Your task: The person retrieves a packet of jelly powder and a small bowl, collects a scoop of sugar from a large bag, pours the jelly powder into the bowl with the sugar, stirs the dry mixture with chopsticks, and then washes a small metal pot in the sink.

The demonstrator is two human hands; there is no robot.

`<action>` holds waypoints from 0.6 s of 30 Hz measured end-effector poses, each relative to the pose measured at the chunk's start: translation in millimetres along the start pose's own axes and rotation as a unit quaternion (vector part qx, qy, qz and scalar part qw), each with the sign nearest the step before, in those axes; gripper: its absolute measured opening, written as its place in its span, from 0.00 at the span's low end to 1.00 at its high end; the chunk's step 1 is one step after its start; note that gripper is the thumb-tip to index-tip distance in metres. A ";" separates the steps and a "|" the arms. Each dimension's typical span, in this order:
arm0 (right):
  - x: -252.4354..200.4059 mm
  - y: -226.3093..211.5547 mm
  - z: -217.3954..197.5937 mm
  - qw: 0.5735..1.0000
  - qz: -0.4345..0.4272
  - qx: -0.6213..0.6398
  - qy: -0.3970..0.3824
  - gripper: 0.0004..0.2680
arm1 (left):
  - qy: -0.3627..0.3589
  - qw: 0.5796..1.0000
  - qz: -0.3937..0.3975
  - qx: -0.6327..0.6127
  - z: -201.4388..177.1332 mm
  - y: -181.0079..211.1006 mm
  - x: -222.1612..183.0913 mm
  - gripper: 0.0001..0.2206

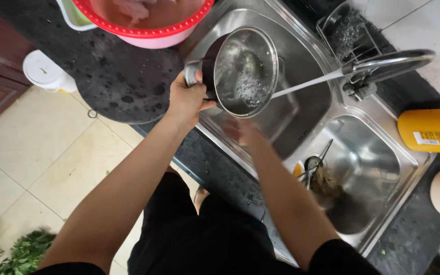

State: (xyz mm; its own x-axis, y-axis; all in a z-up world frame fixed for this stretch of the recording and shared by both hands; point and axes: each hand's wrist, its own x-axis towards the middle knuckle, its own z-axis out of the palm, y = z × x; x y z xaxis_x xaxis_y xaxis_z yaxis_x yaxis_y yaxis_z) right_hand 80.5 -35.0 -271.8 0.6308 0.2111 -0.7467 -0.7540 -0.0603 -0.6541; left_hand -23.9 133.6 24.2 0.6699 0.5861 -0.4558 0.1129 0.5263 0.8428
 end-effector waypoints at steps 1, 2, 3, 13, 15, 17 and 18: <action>17.6 -16.3 -21.4 0.993 0.025 0.117 0.001 0.08 | 0.003 0.999 0.032 0.008 0.6 0.1 1.4 0.13; 32.1 -37.8 -40.0 0.973 0.048 0.225 -0.011 0.07 | 0.002 0.999 0.034 0.007 0.3 -0.8 2.5 0.13; 41.5 -60.6 -52.7 0.947 0.072 0.312 -0.028 0.07 | -0.010 0.998 0.066 0.021 0.7 -2.8 3.1 0.13; 61.7 -159.3 -31.3 0.753 0.306 0.583 -0.008 0.11 | -0.049 0.904 0.394 0.156 20.7 -11.0 -11.8 0.11; 68.6 -155.7 -22.9 0.816 0.226 0.524 -0.090 0.17 | -0.046 0.881 0.429 0.193 22.7 -1.1 -16.6 0.11; 68.4 -152.0 -21.9 0.839 0.207 0.497 -0.084 0.16 | -0.043 0.855 0.463 0.229 24.3 7.6 -20.8 0.10; 66.5 -153.6 -22.2 0.860 0.185 0.469 -0.077 0.16 | -0.041 0.845 0.470 0.251 25.1 10.7 -22.5 0.09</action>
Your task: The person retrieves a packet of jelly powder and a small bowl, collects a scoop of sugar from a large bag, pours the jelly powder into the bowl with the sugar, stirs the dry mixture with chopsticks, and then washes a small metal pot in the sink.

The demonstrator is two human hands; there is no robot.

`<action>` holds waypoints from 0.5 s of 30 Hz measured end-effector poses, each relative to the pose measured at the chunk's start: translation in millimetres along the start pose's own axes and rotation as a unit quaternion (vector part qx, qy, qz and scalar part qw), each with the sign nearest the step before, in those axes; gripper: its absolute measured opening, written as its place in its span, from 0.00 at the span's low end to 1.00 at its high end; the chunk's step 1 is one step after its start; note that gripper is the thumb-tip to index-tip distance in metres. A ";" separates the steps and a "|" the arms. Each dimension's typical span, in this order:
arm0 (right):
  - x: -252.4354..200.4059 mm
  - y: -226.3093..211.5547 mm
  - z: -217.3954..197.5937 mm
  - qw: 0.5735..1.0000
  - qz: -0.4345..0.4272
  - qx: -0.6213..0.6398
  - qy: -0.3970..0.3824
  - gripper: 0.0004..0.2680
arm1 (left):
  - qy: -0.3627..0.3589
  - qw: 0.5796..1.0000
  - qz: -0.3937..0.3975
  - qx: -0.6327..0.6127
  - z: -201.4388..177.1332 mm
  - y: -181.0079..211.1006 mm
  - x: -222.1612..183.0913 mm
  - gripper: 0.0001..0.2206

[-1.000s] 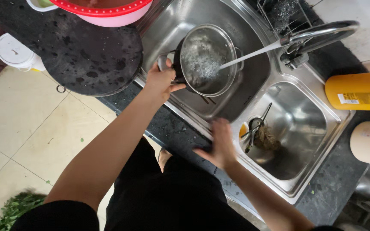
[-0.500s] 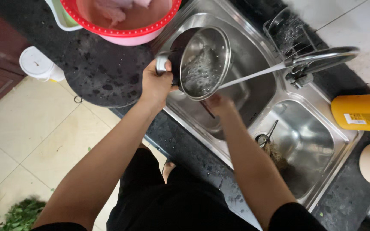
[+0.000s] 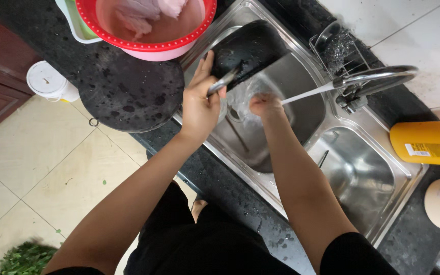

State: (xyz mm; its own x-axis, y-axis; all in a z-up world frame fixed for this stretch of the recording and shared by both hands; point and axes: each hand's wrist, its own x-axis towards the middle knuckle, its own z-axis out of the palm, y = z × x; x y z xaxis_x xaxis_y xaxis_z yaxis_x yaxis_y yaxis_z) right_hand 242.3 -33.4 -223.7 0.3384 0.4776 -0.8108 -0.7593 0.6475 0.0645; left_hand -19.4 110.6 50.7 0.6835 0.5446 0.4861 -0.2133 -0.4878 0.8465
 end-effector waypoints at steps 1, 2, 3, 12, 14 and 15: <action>-3.8 -1.1 3.1 1.000 0.001 -0.001 0.000 0.16 | -0.008 1.000 0.008 0.022 -0.6 2.5 0.8 0.09; -7.6 -2.3 7.5 1.000 0.004 -0.004 0.000 0.14 | -0.008 1.000 0.008 0.022 -0.8 4.0 2.1 0.09; -16.7 -1.1 13.0 1.000 0.003 -0.007 -0.003 0.12 | -0.001 1.000 0.018 0.018 -0.5 4.8 3.1 0.09; -49.0 -71.9 -50.3 0.755 -0.587 -0.229 0.183 0.10 | 0.025 0.999 0.047 0.004 5.0 7.3 -10.0 0.09; -74.2 -106.3 -69.1 0.735 -0.612 -0.216 0.198 0.12 | 0.045 0.998 0.038 -0.022 5.8 3.1 -17.1 0.10; -88.2 -122.2 -79.2 0.737 -0.610 -0.238 0.167 0.12 | 0.055 0.993 -0.081 -0.064 5.9 1.0 -22.1 0.10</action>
State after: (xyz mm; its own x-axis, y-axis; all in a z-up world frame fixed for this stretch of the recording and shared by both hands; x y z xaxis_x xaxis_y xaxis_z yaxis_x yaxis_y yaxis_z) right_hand 261.3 -201.7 -206.1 0.8359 -0.5116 -0.1988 -0.1382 0.1542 -0.9783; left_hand -30.6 94.0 39.5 0.6369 0.6838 0.3561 -0.1984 -0.3010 0.9328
